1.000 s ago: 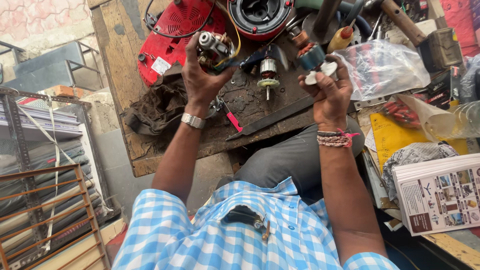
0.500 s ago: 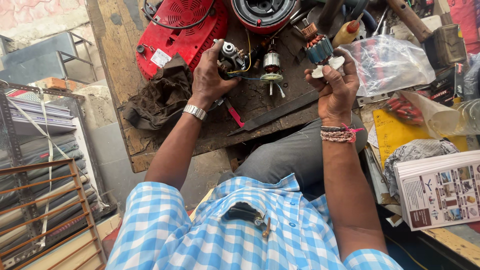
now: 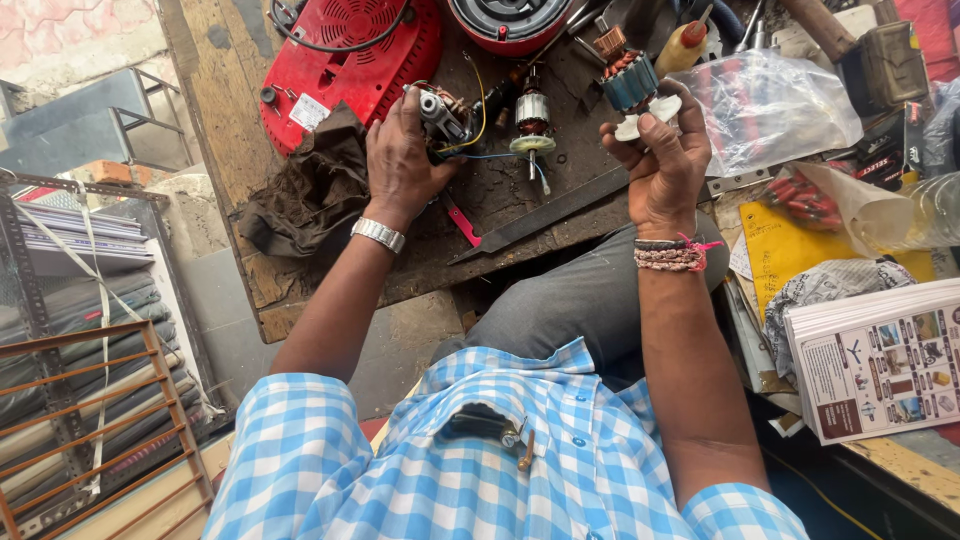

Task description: The person disassembles a small electric motor, removes the rotor, and uses a knife to scrape the commutator surface. They then wipe the rotor with a cloth, reinsert it into the stator, and connect the wires to reassemble the motor.

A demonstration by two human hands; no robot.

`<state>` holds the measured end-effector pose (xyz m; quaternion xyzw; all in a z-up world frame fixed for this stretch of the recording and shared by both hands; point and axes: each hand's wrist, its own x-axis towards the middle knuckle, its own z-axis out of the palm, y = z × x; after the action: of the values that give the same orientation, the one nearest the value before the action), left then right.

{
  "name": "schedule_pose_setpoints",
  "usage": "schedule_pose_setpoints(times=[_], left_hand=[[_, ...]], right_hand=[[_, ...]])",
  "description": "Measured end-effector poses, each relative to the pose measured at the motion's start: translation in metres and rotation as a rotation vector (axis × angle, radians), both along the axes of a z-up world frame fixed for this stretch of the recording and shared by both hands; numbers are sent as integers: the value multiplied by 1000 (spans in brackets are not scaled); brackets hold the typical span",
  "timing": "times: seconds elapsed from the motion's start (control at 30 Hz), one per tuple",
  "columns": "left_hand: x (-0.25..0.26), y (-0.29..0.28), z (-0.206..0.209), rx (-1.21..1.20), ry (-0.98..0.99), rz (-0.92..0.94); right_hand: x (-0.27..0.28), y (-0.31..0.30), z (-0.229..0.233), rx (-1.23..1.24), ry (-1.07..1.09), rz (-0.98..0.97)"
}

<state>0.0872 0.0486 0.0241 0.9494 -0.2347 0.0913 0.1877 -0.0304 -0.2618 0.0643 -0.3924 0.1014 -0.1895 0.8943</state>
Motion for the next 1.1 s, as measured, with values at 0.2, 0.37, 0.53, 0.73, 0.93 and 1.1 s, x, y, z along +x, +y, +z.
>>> schedule_pose_setpoints(times=[0.2,0.37,0.53,0.73,0.93,1.1], left_hand=[[-24,-21,64,230,-321,16],[-41,-68,63,-168,-63,-316],[-11,-115,45,84,53,-406],[12,-124,22,128,126,-467],[38,-164,32,-195,408,-215],[26,-176,56,-485,466,-191]], right_hand=[[1,-4,-3,37,-8,0],[1,-2,-4,50,-17,18],[2,-2,-1,45,28,-5],[3,-4,-4,54,33,14],[3,-5,-5,44,33,26],[3,-5,-6,53,46,24]])
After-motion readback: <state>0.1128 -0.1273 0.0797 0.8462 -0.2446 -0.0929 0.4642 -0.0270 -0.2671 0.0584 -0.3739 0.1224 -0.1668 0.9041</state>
